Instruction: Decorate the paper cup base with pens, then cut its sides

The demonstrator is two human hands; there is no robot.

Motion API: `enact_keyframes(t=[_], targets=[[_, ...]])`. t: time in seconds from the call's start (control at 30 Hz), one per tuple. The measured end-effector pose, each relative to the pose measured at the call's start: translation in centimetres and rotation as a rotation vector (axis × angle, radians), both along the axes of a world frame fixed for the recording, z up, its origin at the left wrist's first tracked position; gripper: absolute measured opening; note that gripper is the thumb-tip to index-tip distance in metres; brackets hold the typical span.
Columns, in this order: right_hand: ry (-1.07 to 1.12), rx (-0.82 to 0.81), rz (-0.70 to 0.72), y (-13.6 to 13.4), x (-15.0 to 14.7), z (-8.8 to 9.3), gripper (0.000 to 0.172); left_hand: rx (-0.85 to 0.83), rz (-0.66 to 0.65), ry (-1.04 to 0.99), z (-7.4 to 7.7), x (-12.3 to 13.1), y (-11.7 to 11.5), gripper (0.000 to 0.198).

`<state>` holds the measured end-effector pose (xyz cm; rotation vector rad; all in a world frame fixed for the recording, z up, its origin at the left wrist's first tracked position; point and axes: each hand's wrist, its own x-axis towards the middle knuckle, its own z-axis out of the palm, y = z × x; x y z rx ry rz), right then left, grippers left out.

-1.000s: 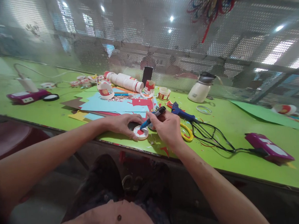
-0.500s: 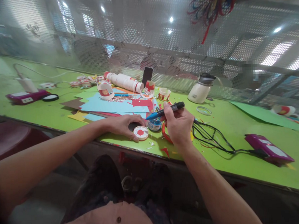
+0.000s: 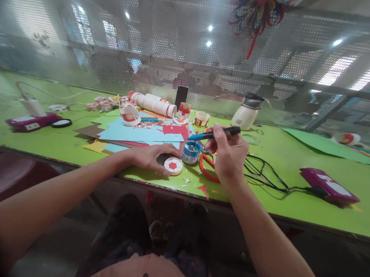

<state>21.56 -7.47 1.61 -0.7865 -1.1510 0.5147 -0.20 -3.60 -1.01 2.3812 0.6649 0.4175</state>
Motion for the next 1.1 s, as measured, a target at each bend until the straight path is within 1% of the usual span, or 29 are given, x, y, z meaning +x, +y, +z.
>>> enact_keyframes(t=[0.1, 0.17, 0.3, 0.37, 0.47, 0.53, 0.63, 0.7, 0.83, 0.97, 1.1], targets=[[0.027, -0.018, -0.006, 0.1, 0.6, 0.5, 0.015, 0.023, -0.038, 0.007, 0.2, -0.2, 0.2, 0.056], [0.062, -0.013, 0.023, 0.2, 0.9, 0.7, 0.010, 0.033, -0.050, 0.000, 0.2, -0.2, 0.3, 0.051], [0.136, -0.011, 0.091, 0.3, 1.1, 0.8, 0.011, 0.005, -0.023, -0.006, 0.1, -0.2, 0.2, 0.048], [0.125, -0.024, 0.046, 0.4, 1.0, 0.7, 0.012, -0.009, -0.002, -0.010, 0.0, -0.2, 0.1, 0.050], [0.020, -0.034, -0.125, 0.5, 0.9, 0.4, 0.022, 0.000, 0.021, -0.031, -0.2, -0.2, 0.1, 0.054], [-0.092, -0.058, -0.228, 0.6, 0.8, 0.2, 0.027, 0.010, 0.036, -0.040, -0.4, -0.2, 0.1, 0.053], [-0.313, -0.102, -0.309, 0.7, 0.8, -0.1, 0.029, 0.032, 0.043, -0.033, -0.5, -0.2, 0.2, 0.053], [-0.452, -0.120, -0.307, 0.8, 0.8, -0.3, 0.029, 0.042, 0.048, -0.023, -0.6, -0.2, 0.2, 0.054], [-0.624, -0.179, -0.218, 1.1, 0.6, -0.9, 0.032, 0.034, 0.050, -0.019, -0.7, -0.2, 0.2, 0.053], [-0.690, -0.240, -0.168, 1.6, 0.6, -1.4, 0.035, 0.022, 0.075, 0.003, -0.4, -0.1, 0.0, 0.054], [-0.713, -0.255, -0.193, 1.8, 0.7, -1.5, 0.039, 0.024, 0.067, 0.008, -0.3, 0.0, 0.0, 0.055]])
